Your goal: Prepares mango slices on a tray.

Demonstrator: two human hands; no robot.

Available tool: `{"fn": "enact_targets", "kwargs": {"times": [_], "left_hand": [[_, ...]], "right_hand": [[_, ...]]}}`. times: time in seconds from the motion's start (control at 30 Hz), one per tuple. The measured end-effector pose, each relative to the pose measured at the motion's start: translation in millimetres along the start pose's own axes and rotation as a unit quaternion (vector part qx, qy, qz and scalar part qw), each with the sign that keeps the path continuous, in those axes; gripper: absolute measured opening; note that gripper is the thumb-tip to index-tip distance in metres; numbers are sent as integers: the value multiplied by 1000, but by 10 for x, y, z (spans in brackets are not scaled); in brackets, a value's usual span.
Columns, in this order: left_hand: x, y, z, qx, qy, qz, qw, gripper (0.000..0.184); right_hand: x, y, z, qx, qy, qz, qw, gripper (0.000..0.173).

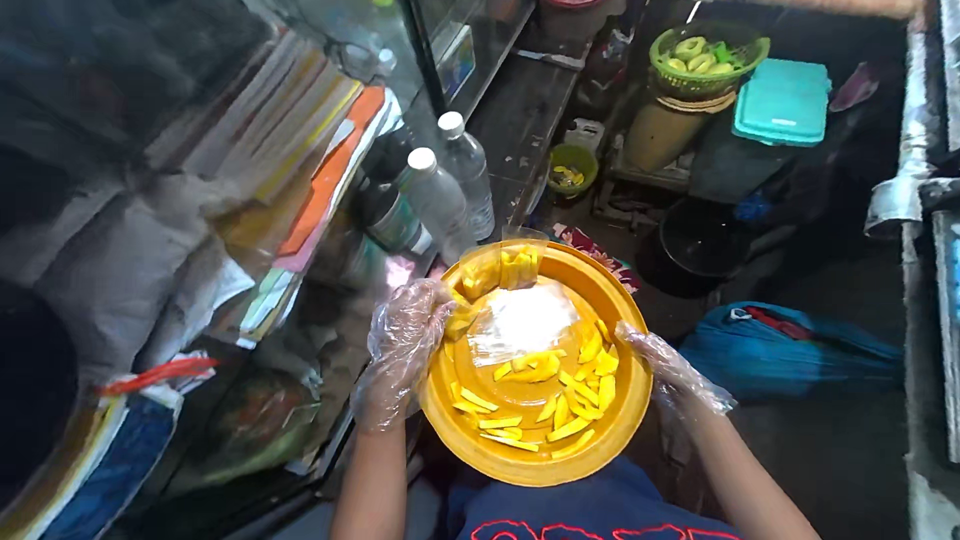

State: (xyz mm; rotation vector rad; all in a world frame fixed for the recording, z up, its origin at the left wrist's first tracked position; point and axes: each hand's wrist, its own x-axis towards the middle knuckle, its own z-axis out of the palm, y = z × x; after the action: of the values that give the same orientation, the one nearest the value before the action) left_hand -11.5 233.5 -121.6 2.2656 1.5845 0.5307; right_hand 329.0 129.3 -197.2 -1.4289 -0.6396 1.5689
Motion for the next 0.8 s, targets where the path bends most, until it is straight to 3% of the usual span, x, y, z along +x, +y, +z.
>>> {"fn": "enact_targets", "kwargs": {"times": [0.23,0.37,0.53,0.73,0.8], "left_hand": [[-764,-191,-12,-42,42,-158,986,16],[-1195,-411,-2,-67,80,-216,971,17],[-1603,-610,-135,-28,52,-344,937,21],[-1971,-985,-76,-116,100,-335,930,21],[-1996,-1053,-26,-136,107,-325,930,22]], "right_hand": [[144,198,406,-38,-109,79,990,29],[234,254,793,-90,-190,83,974,29],[249,452,1270,-111,-245,117,956,29],[42,704,1356,-185,-232,131,946,35],[-20,713,1365,-234,-211,98,944,40]]}}
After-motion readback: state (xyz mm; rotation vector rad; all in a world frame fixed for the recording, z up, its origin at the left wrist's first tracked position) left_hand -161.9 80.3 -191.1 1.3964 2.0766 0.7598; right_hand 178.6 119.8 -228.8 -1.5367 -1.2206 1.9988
